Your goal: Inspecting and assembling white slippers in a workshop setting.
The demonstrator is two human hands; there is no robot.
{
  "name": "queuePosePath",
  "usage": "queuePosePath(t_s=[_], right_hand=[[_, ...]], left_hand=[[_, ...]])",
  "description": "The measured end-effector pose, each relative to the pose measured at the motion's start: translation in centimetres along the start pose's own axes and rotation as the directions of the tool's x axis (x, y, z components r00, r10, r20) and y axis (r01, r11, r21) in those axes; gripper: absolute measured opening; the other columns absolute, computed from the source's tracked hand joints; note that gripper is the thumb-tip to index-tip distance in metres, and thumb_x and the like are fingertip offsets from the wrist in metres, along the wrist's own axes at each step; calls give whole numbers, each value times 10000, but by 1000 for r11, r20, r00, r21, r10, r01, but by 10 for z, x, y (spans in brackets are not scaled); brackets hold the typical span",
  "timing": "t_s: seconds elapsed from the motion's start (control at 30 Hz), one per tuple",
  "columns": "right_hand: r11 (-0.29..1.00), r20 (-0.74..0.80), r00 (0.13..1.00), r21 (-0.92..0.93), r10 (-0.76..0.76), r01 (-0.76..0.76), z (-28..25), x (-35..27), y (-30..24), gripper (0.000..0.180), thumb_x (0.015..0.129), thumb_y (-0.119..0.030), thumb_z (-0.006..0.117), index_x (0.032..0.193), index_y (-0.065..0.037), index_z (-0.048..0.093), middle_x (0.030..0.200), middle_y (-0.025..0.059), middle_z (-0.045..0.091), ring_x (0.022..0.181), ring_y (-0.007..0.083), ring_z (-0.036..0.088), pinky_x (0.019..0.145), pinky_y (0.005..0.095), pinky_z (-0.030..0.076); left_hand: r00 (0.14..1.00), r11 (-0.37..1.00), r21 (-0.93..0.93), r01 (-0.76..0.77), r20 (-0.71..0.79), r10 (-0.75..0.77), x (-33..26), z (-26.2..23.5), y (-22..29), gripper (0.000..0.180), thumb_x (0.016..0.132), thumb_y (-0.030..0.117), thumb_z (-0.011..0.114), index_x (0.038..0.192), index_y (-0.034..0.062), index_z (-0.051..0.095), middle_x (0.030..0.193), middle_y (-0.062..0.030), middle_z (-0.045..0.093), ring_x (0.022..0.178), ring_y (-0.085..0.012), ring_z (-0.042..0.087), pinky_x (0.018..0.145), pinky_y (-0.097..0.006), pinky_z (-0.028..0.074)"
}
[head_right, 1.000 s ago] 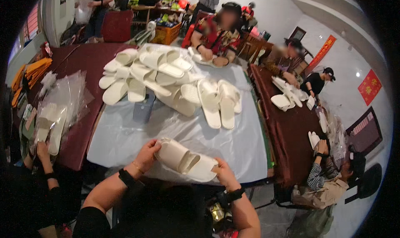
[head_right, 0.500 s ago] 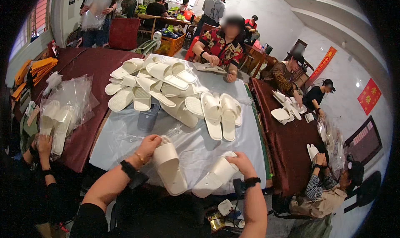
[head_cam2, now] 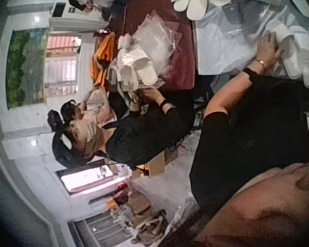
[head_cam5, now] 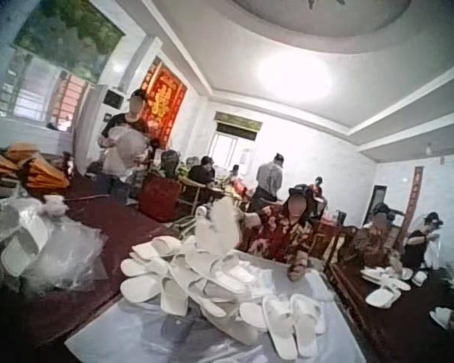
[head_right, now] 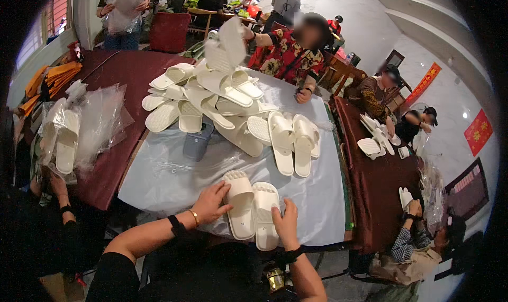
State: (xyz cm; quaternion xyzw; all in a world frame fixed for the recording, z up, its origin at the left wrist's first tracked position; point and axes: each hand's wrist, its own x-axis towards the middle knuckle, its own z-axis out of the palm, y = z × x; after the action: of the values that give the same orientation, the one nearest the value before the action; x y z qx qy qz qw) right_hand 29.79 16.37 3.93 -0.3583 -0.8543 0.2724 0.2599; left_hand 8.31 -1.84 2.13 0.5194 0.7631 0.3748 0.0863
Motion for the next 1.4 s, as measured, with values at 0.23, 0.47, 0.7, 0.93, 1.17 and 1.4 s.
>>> queuePosePath(t_s=[0.23, 0.47, 0.7, 0.93, 1.17, 1.4], right_hand=[[982, -100, 980, -90, -172, 163, 28, 12, 7, 364, 886, -208, 543, 1161, 30, 518, 1091, 191, 499, 945, 277, 521, 808, 355, 447], [931, 56, 977, 295, 206, -214, 25, 8, 23, 333, 910, -210, 529, 1138, 32, 518, 1112, 189, 472, 851, 241, 559, 747, 334, 471], [959, -64, 996, 280, 58, -38, 9, 2, -2, 265, 886, -151, 555, 1103, 0, 548, 1181, 169, 465, 857, 208, 564, 734, 313, 489], [955, -103, 987, 257, -126, 148, 4, 25, -60, 196, 829, -64, 598, 1020, -22, 602, 1202, 138, 505, 883, 188, 557, 700, 273, 494], [870, -108, 870, 65, -481, 489, 37, 65, -115, 218, 766, -38, 664, 981, -55, 635, 1000, 144, 570, 876, 310, 575, 733, 365, 492], [803, 74, 814, -139, -575, 580, 75, 90, -115, 107, 781, -114, 665, 882, -83, 647, 890, 116, 594, 856, 326, 583, 720, 411, 487]], left_hand=[[988, 994, -7, -109, -114, 108, 20, 5, -14, 408, 751, 126, 512, 1138, 22, 588, 1224, -205, 546, 1114, -356, 503, 912, -452, 424], [970, 953, 291, 80, -243, -7, 51, -32, -49, 235, 753, 143, 586, 966, 52, 626, 1027, -141, 577, 983, -318, 535, 833, -432, 448], [978, 834, 546, 79, -205, 42, 52, -28, -73, 87, 773, 163, 627, 821, 91, 619, 896, -82, 587, 903, -285, 558, 772, -428, 447], [959, 976, 209, -66, -256, 120, 50, -46, -52, 97, 811, 165, 612, 769, 78, 613, 731, -124, 620, 712, -311, 609, 671, -416, 481], [912, 940, 267, -214, -289, 290, 44, -52, -42, 76, 784, 157, 620, 731, 103, 613, 674, -77, 611, 667, -275, 605, 621, -395, 466], [876, 912, 347, -218, -343, 340, 47, -48, -33, 68, 763, 160, 635, 718, 114, 610, 654, -49, 602, 668, -237, 608, 643, -368, 454]])
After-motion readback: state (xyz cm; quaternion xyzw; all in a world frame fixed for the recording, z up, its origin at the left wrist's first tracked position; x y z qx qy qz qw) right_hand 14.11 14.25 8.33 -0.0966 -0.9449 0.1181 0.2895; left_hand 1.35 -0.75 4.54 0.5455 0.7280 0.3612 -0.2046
